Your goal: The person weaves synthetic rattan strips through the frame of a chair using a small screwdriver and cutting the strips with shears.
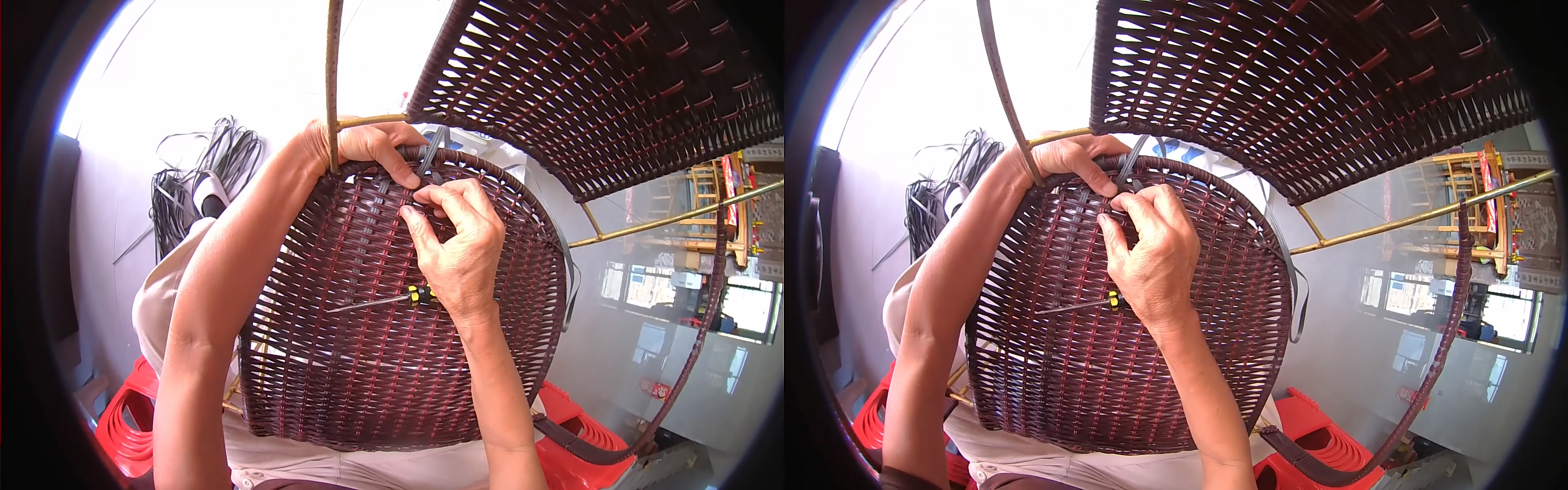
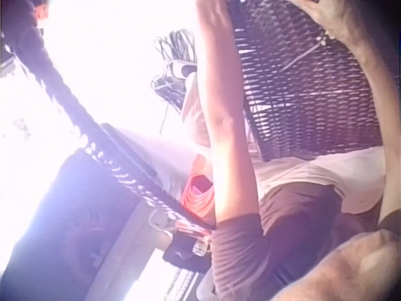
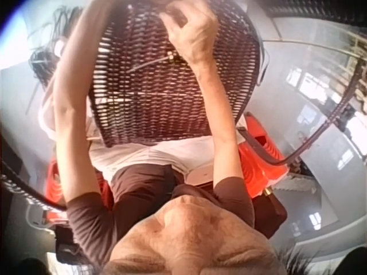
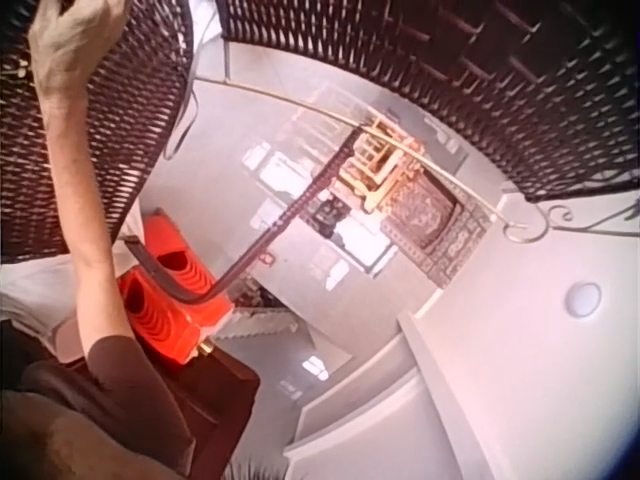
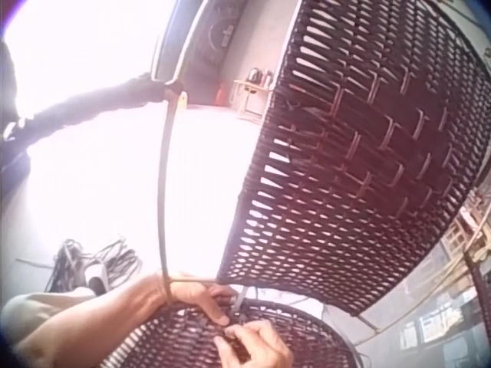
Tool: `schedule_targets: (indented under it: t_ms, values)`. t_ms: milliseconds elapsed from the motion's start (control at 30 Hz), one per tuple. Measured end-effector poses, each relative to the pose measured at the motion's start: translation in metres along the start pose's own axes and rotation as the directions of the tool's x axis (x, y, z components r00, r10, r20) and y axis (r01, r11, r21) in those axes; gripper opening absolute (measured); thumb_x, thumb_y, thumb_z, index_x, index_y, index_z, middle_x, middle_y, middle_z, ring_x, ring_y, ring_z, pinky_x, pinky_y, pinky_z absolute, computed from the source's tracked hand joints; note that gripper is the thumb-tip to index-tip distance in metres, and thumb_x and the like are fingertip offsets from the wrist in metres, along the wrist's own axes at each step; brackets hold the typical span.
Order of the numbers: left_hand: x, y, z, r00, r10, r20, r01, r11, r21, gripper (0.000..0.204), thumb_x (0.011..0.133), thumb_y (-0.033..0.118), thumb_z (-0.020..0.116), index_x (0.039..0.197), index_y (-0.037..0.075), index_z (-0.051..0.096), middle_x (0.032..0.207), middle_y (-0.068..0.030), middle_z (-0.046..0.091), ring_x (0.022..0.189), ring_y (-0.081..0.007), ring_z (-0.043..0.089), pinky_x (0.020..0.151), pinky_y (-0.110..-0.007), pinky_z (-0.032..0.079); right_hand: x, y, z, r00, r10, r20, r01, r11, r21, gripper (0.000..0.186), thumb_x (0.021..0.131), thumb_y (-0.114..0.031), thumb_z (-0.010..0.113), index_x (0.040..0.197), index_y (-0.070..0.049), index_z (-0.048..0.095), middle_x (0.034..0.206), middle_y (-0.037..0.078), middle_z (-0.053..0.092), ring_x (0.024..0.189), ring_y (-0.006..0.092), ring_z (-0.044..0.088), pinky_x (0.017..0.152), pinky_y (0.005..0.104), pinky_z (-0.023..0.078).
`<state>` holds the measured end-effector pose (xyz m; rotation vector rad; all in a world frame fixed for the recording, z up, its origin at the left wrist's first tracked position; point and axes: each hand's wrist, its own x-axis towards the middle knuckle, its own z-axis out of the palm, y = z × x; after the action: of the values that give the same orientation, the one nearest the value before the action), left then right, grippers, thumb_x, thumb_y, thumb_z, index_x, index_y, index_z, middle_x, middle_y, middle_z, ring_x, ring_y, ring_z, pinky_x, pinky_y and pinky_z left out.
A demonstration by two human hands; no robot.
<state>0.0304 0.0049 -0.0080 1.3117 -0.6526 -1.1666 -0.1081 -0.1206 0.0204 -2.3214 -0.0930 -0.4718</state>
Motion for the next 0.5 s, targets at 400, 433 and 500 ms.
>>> schedule_targets:
  t_ms: [400,433,500]
  values:
    - [0.000,0.007,0.003,0.981,-0.183,-0.066,0.177,0.980,-0.093,0.051,0.066,0.007,0.064,0.115,-0.003,0.051,0.095,-0.0087,0.061,0.082,-0.0126,0.057,0.075,-0.024,0.045,0.001,-0.006,0.000,0.992,-0.123,-0.003,0.120,0.972,-0.204,0.012,0.067,-0.004,0.067,0.077,-0.001,0.061,0.074,0.009,0.055,0.064,0.0228,0.058,0.057,0.0321,0.048]
    - [0.000,0.006,0.003,0.982,-0.171,-0.081,0.163,0.982,-0.091,0.049,0.068,0.007,0.063,0.114,-0.002,0.051,0.095,-0.0084,0.061,0.081,-0.0126,0.057,0.075,-0.024,0.045,0.002,-0.006,-0.001,0.989,-0.148,0.011,0.147,0.966,-0.213,0.011,0.068,-0.003,0.066,0.077,-0.001,0.061,0.074,0.009,0.055,0.063,0.0233,0.058,0.056,0.0318,0.048]
    - [0.002,0.004,0.002,0.982,-0.178,-0.060,0.170,0.979,-0.110,0.049,0.068,0.006,0.063,0.114,-0.002,0.052,0.096,-0.0081,0.061,0.082,-0.0126,0.057,0.076,-0.024,0.045,0.006,-0.007,-0.005,0.989,-0.135,0.054,0.143,0.967,-0.212,0.011,0.068,-0.004,0.067,0.077,-0.001,0.061,0.073,0.009,0.055,0.062,0.0232,0.058,0.055,0.0320,0.048]
